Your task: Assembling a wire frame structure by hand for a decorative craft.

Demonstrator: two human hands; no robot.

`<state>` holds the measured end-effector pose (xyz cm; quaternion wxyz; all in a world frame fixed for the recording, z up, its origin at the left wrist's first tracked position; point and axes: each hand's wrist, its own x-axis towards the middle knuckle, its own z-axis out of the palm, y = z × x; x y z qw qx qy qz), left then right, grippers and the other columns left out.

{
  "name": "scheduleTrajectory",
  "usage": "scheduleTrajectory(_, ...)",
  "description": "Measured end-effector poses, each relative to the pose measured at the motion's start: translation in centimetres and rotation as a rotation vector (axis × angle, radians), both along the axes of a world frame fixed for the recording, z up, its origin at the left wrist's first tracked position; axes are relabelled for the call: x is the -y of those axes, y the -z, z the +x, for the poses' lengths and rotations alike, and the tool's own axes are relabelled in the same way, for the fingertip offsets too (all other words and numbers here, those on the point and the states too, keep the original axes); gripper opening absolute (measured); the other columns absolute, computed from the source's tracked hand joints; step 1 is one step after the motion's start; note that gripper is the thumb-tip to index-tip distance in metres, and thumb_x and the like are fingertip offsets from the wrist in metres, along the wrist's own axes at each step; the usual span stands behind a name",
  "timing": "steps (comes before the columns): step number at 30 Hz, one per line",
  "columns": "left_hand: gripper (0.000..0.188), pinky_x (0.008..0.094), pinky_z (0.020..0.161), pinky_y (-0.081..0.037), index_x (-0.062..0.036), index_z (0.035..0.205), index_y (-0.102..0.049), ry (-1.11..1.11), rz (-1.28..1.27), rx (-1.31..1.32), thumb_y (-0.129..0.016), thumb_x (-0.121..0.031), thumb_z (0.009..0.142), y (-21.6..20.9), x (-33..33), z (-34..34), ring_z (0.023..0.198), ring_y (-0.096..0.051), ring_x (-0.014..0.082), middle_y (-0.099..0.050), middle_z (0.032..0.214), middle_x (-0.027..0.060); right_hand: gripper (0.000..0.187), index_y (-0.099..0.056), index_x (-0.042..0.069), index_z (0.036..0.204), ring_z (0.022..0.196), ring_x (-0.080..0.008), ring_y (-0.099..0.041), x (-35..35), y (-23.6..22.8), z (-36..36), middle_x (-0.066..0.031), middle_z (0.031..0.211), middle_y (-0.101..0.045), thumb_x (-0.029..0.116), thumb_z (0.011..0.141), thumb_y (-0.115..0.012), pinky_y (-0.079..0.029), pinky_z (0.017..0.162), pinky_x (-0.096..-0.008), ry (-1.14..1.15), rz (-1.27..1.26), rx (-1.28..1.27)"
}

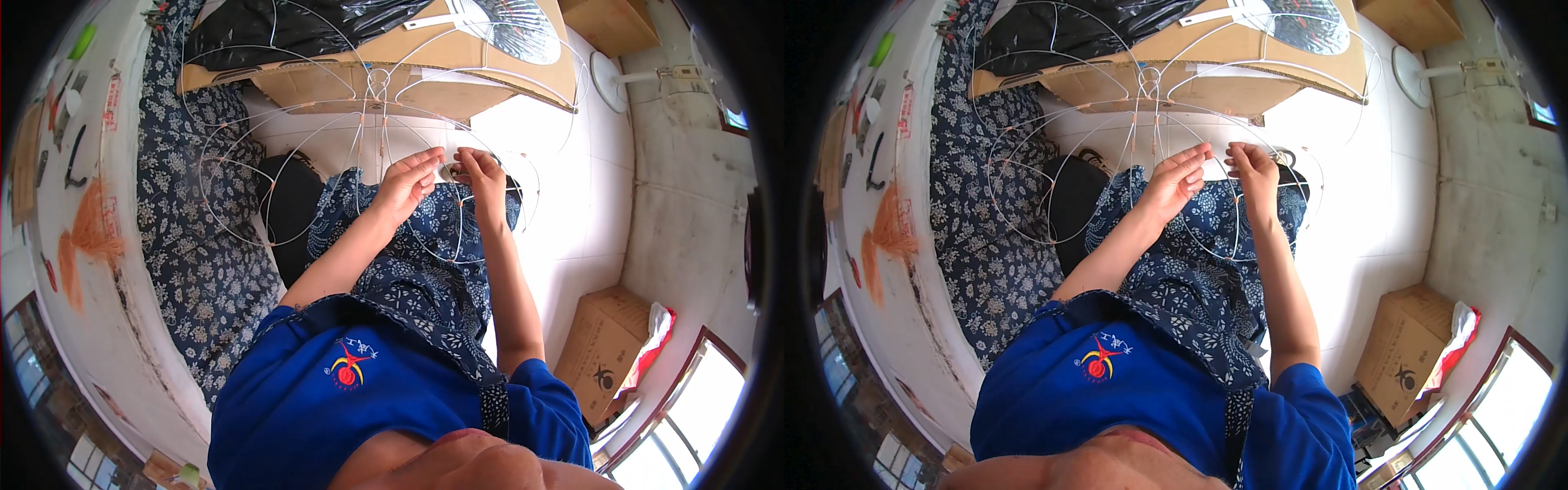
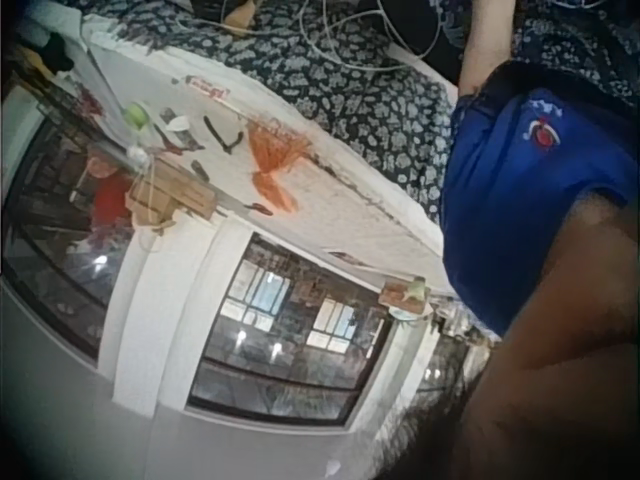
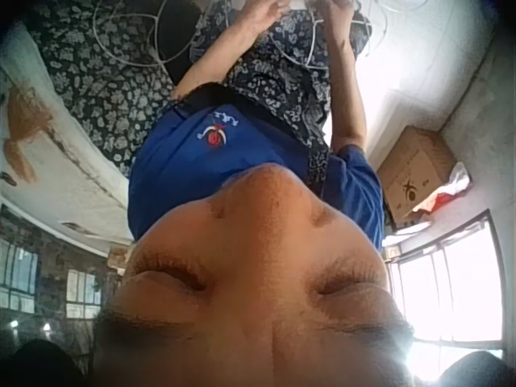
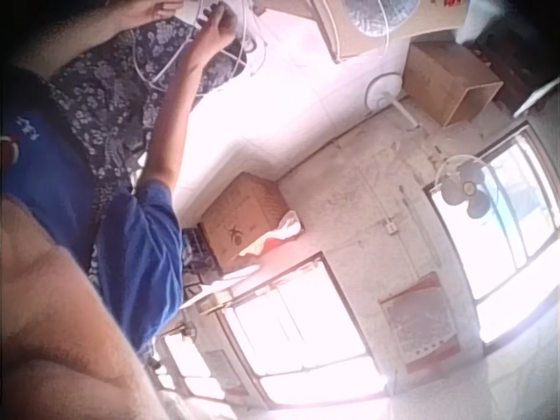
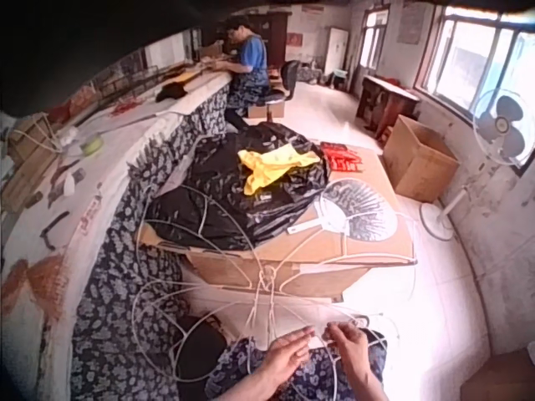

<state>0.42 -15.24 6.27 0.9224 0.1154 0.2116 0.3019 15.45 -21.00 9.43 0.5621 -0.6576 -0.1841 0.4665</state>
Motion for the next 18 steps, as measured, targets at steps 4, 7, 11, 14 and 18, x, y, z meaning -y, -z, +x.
scheduleTrajectory(4,0.025,0.0194,0.049,-0.038,0.0006,0.112,-0.062,0.023,0.406,-0.415,-0.062,-0.006,0.088,0.9,-0.7,0.4,0.054,-0.047,0.0035,-0.064,0.084,-0.0010,0.021,-0.069,0.002,0.094,0.069,-0.0117,-0.061,-2.1,0.1,0.1,-0.0078,0.086,-0.067,0.021,0.087,-0.064,-0.047,0.062,-0.0236,-0.068,-0.069,0.465)
scheduleTrajectory(7,0.019,0.0228,0.051,-0.044,-0.0001,0.103,-0.063,-0.025,0.848,-0.790,-0.062,-0.001,0.085,-1.3,-0.2,1.2,0.059,-0.055,0.0074,-0.064,0.083,0.0030,0.022,-0.069,0.005,0.092,0.063,-0.0189,-0.061,-3.1,-0.2,0.4,-0.0107,0.076,-0.066,0.025,0.085,-0.066,-0.048,0.063,-0.0308,-0.109,-0.012,0.887)
scheduleTrajectory(11,0.021,0.0244,0.062,-0.051,0.0005,0.102,-0.059,-0.201,0.924,-0.715,-0.061,0.003,0.081,-0.4,-0.1,1.3,0.070,-0.061,0.0114,-0.065,0.085,0.0064,0.023,-0.069,0.005,0.091,0.072,-0.0207,-0.066,-3.5,-0.9,-0.7,-0.0111,0.078,-0.067,0.027,0.089,-0.060,-0.049,0.066,-0.0315,-0.143,0.050,0.650)
scheduleTrajectory(14,0.022,0.0253,0.070,-0.054,0.0004,0.106,-0.055,-0.216,0.555,-0.501,-0.059,0.002,0.085,0.7,-0.1,1.5,0.081,-0.061,0.0128,-0.061,0.090,0.0058,0.026,-0.068,0.007,0.092,0.072,-0.0215,-0.068,-2.6,-0.8,-0.6,-0.0121,0.076,-0.067,0.029,0.092,-0.054,-0.050,0.065,-0.0318,-0.260,-0.093,0.628)
scheduleTrajectory(18,0.019,0.0284,0.072,-0.055,-0.0003,0.108,-0.052,-0.118,0.323,-0.341,-0.057,-0.003,0.090,1.0,0.4,1.4,0.092,-0.064,0.0182,-0.062,0.096,0.0088,0.027,-0.066,0.009,0.098,0.070,-0.0270,-0.068,-1.3,-1.3,-0.1,-0.0128,0.076,-0.068,0.030,0.094,-0.049,-0.051,0.065,-0.0348,-0.341,-0.235,0.883)
